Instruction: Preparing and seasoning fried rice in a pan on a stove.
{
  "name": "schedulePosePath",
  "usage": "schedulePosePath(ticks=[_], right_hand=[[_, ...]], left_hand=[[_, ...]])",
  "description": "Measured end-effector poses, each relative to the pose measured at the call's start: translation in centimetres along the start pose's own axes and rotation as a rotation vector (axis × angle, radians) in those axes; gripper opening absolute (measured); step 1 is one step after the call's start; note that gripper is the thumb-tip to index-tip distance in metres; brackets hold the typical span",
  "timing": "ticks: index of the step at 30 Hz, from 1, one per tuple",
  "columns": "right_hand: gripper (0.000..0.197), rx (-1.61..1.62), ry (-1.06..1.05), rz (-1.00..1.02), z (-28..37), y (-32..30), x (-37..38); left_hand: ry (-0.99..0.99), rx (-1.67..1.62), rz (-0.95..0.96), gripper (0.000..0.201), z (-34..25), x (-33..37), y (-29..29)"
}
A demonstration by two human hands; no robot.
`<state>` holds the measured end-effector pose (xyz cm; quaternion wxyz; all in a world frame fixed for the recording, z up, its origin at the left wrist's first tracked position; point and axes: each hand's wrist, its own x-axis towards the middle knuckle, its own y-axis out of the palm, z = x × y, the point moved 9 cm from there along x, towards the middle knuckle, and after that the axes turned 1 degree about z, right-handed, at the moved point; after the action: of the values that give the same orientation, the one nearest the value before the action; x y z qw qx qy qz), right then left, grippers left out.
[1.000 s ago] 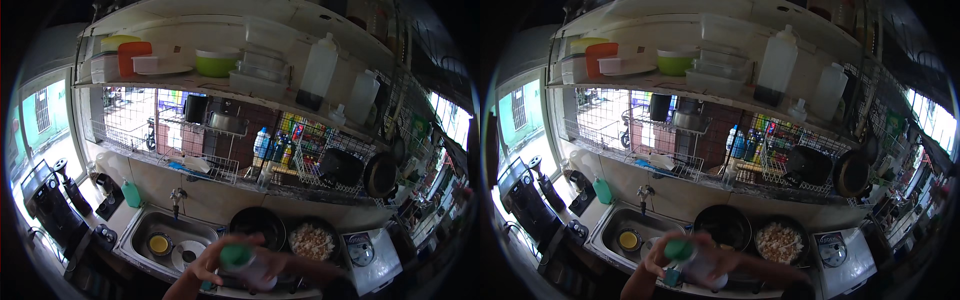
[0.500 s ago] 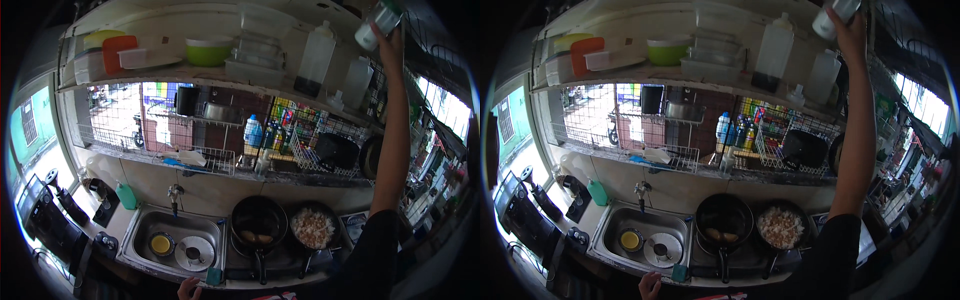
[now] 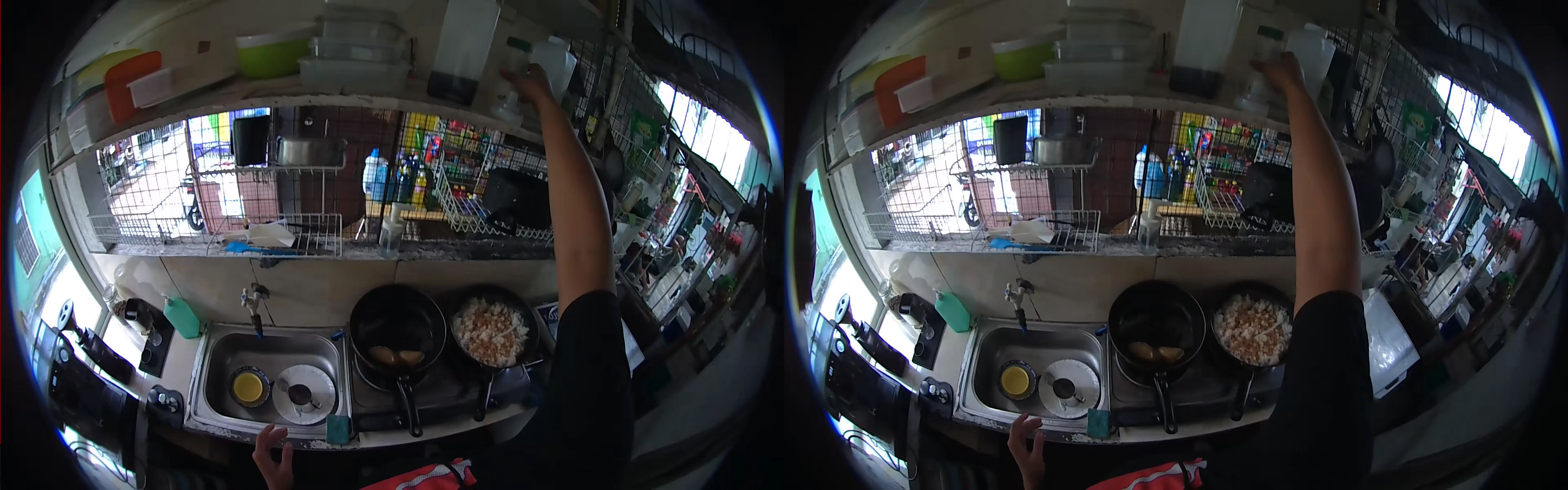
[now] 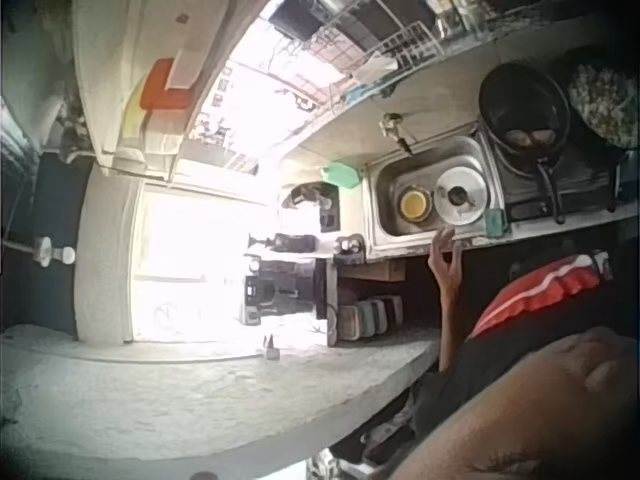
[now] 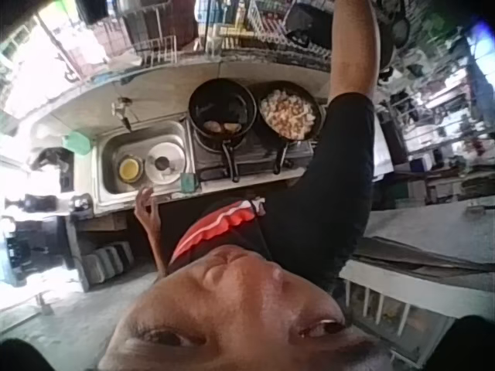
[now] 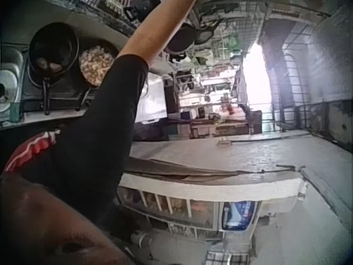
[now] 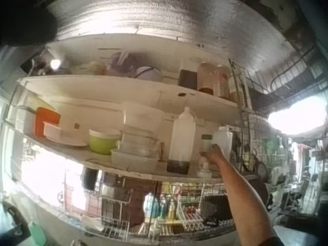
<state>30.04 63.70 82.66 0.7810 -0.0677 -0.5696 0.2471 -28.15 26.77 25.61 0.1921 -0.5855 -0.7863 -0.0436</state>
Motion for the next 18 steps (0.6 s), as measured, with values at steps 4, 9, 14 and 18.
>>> schedulePosePath(ticks=[4,9,14,18], right_hand=[[0.076,0.141,0.096,0.212,2.7,0.8,-2.8],[0.060,-0.392,-0.234,0.047,4.4,-4.1,-2.9],[0.047,0.113,-0.484,0.042,12.9,-12.8,-13.6],[0.035,0.114,-0.682,-0.132,7.3,-22.7,-24.3]], left_hand=[[-0.129,-0.086,-0.009,0.043,1.6,-2.1,0.7],[-0.120,-0.087,0.101,0.042,1.5,-2.2,4.4],[-0.068,-0.008,0.051,0.038,0.8,-1.9,6.2],[-0.106,0.004,0.068,0.038,0.3,-2.1,9.9]])
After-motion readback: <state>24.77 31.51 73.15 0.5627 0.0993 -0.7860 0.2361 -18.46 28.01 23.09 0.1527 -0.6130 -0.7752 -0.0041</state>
